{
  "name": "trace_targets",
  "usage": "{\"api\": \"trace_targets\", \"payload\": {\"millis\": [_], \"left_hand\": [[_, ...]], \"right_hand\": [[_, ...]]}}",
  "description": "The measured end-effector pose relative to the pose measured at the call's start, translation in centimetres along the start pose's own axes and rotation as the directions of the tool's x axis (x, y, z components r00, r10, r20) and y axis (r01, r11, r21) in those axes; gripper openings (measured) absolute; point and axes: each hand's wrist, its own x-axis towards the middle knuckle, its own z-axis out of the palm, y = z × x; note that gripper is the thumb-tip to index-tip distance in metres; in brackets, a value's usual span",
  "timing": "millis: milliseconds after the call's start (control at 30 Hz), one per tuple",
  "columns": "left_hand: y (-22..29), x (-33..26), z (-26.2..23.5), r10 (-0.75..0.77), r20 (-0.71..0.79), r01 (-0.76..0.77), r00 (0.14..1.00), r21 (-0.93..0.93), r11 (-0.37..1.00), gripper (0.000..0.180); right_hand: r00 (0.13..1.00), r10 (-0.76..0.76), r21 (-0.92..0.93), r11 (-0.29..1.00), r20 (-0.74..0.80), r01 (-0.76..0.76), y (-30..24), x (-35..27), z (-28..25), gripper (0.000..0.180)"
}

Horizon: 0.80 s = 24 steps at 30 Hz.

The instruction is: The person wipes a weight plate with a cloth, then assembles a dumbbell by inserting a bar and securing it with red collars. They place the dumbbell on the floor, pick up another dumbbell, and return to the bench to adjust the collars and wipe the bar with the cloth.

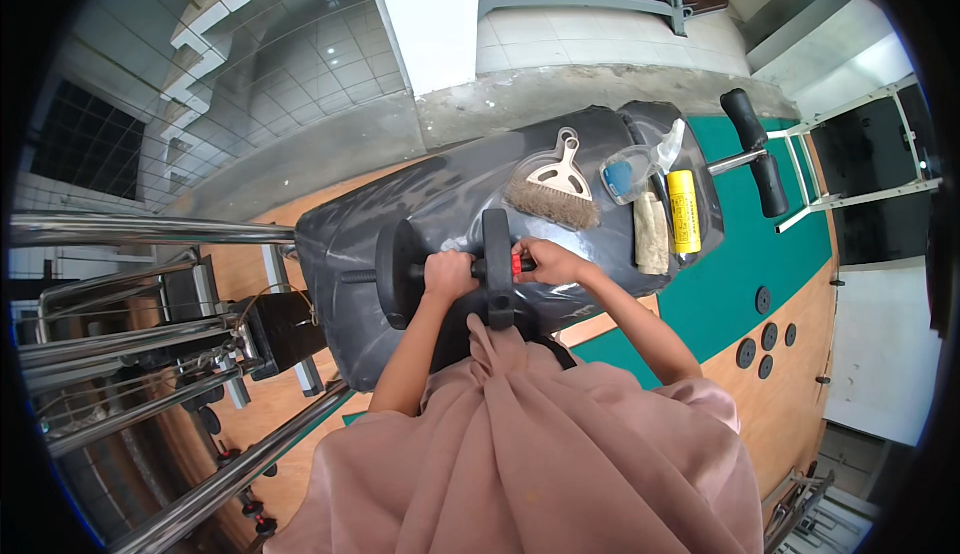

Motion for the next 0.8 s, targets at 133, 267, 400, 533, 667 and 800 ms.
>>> {"api": "trace_targets", "payload": {"millis": [133, 267, 400, 533, 667, 800], "left_hand": [[0.0, 0.1, 0.1, 0.003, -0.022, -0.003, 1.000, 0.009, 1.000, 0.034], [-0.1, 0.6, 0.1, 0.019, -0.081, -0.019, 0.997, 0.006, 1.000, 0.033], [0.0, 0.4, 0.0, 0.019, -0.074, -0.018, 0.997, 0.010, 1.000, 0.032], [0.0, 0.4, 0.2, 0.016, -0.077, -0.015, 0.997, 0.017, 1.000, 0.032], [0.0, 0.3, 0.1, 0.015, -0.073, -0.013, 0.997, 0.023, 1.000, 0.030], [-0.2, 0.4, 0.4, 0.024, -0.090, -0.021, 0.996, 0.031, 0.999, 0.031]], "right_hand": [[0.962, -0.213, -0.394, 0.910, -0.172, 0.131, -1.5, -0.5, 1.3, 0.049], [0.991, -0.102, 0.002, 0.995, -0.091, 0.103, 0.8, 0.1, -0.6, 0.047], [0.990, -0.058, 0.383, 0.918, -0.125, 0.102, 2.1, -0.2, -0.4, 0.023], [0.932, 0.127, 0.368, 0.930, -0.340, 0.008, 3.7, 0.5, -0.9, 0.031], [0.931, -0.053, -0.046, 0.998, -0.361, 0.039, 1.9, -0.1, 1.0, 0.038], [0.905, 0.309, 0.470, 0.871, -0.292, -0.146, 0.5, -0.8, -0.5, 0.037]]}}
